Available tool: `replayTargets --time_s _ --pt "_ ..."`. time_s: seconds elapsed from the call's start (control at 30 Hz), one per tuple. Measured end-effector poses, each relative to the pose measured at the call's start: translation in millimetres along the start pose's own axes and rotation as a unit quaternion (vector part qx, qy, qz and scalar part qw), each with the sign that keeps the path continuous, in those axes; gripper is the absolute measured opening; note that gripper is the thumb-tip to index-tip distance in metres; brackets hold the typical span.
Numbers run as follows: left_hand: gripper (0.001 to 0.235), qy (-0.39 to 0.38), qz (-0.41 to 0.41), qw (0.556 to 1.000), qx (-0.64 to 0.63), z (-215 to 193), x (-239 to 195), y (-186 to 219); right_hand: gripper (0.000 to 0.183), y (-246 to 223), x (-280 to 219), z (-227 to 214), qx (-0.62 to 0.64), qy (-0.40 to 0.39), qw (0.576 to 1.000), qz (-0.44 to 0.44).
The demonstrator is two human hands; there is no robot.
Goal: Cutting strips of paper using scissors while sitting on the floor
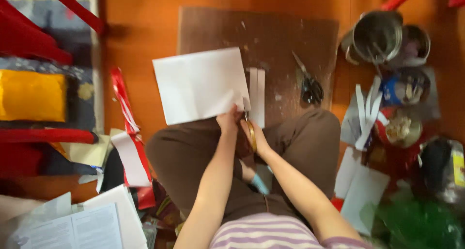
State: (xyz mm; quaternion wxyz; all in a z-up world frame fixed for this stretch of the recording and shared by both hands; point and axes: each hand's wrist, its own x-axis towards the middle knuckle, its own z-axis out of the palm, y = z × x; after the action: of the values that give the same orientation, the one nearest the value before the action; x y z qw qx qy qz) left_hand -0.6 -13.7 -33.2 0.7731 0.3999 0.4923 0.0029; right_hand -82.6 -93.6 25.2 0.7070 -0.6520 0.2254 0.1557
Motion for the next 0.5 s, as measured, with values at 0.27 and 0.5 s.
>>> replayTargets --time_s 0.27,0.5 --pt "0.033 0.036 0.082 0.982 0.165 -4.4 -5.5 -2.8 0.037 -7.4 17.0 -1.7 -0.511 -0.06 0.835 -0.197" --pt "0.046 0.064 0.076 0.98 0.171 -3.7 -2.0 5.9 0.05 -75.4 -36.3 27.6 -0.263 -0.002 0.96 -0.093"
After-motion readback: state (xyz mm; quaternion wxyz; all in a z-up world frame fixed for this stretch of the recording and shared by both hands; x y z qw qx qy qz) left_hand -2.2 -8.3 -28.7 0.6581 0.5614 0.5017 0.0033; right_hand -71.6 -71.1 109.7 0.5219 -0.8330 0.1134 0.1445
